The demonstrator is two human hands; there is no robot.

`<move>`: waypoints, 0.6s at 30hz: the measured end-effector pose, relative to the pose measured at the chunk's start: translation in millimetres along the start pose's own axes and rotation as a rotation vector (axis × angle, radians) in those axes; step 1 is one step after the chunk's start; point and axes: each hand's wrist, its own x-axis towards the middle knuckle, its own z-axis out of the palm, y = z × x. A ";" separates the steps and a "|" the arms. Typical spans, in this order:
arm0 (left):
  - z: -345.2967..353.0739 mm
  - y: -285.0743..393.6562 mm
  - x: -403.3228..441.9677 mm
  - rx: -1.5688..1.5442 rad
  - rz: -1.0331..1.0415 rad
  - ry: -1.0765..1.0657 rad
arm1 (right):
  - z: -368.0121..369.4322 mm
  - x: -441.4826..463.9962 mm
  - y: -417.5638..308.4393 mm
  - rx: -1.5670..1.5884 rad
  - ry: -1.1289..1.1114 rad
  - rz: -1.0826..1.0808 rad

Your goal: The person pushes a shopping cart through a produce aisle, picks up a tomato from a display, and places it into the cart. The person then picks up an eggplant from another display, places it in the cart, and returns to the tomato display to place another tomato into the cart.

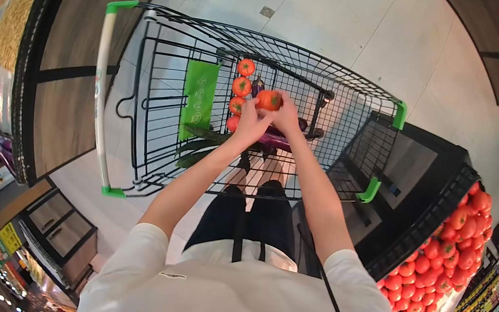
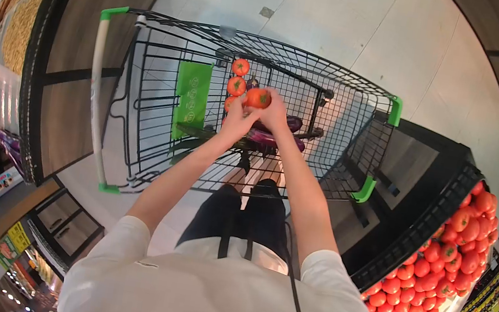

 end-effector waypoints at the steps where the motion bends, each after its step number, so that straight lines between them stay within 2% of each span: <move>1: 10.5 -12.2 27.1 -0.082 -0.068 -0.026 | 1.4 19.3 10.8 0.008 0.006 0.039; 2: 13.8 -0.4 47.9 -0.262 -0.200 -0.057 | 7.2 39.1 31.9 0.021 0.011 0.048; 3: 22.9 -6.4 69.5 -0.252 -0.195 -0.058 | 14.9 61.9 53.1 0.101 0.023 0.042; 6: 45.9 -37.4 120.2 0.001 0.019 0.080 | 30.5 101.9 88.1 0.231 0.069 0.010; 7: 50.0 -48.8 138.3 0.004 0.022 0.079 | 31.8 113.0 94.2 0.273 0.105 -0.019; 8: 50.6 -57.9 152.2 0.084 0.009 0.060 | 35.9 125.1 104.1 0.162 0.096 -0.014; 10: 54.8 -75.0 164.1 0.208 -0.071 0.007 | 48.1 130.8 123.6 0.160 0.098 0.033; 13: 59.9 -76.6 170.1 0.153 -0.156 0.043 | 64.3 153.6 144.4 0.259 0.113 0.049; 15: 59.8 -86.1 178.1 0.234 -0.105 0.037 | 71.3 158.6 149.3 0.353 0.114 0.058; 18: 58.3 -91.1 183.3 0.172 -0.116 -0.044 | 71.7 160.0 154.2 0.354 0.089 0.065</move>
